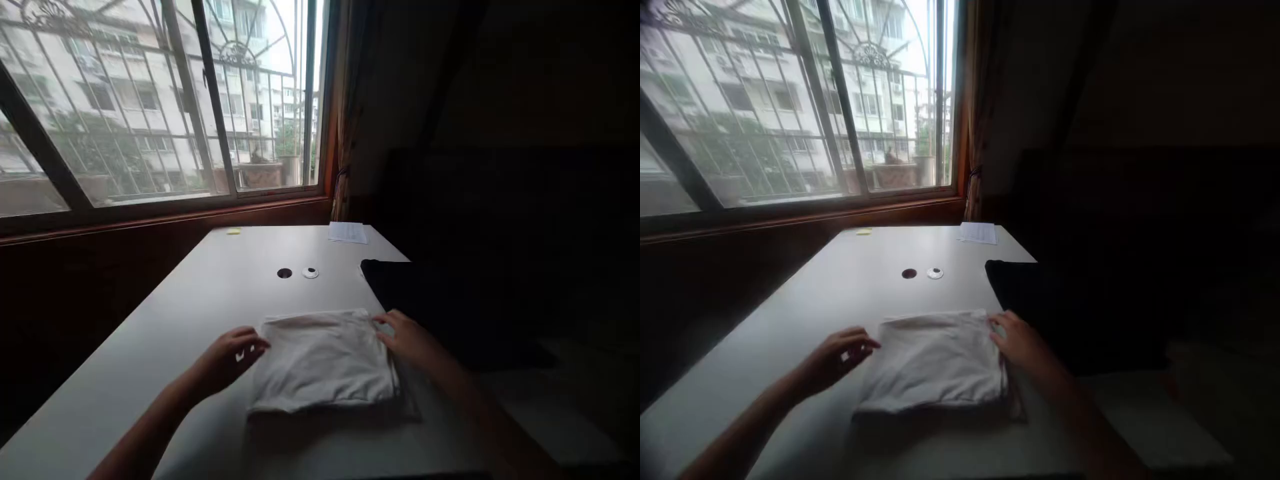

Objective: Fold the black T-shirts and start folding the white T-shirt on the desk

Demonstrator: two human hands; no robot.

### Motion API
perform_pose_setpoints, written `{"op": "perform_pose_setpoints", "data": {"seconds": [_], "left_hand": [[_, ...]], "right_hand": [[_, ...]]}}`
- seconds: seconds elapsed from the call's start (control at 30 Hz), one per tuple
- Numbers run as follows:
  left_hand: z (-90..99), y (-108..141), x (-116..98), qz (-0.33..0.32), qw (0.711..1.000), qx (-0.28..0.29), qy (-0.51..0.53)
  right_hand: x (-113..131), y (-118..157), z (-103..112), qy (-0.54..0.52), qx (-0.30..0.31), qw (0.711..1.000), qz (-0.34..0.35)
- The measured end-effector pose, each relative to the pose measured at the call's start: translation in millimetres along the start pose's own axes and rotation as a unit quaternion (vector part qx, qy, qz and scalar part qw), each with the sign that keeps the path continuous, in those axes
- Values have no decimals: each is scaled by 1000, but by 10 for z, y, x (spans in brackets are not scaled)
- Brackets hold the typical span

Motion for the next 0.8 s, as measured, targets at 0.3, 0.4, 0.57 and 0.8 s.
{"op": "perform_pose_setpoints", "data": {"seconds": [0.3,0.4,0.57,0.8], "left_hand": [[-476,-578,735,93,993,-34,-60],[-486,-549,733,104,993,-26,-56],[-363,-493,739,133,989,-40,-60],[-418,-436,797,165,973,-100,-125]], "right_hand": [[508,-387,-415,-14,-18,989,145],[607,-316,-505,-29,0,985,169],[645,-180,-576,-28,-8,980,198],[643,-153,-609,-1,-21,975,223]]}}
Point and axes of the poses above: each hand's wrist, its own y-axis away from the middle knuckle, its own z-axis out of the back of the hand, x = y × z, the point moved 2 cm from there along -y, towards the middle knuckle, and after that the axes turned 14 degrees about -x, right-handed, at the moved point
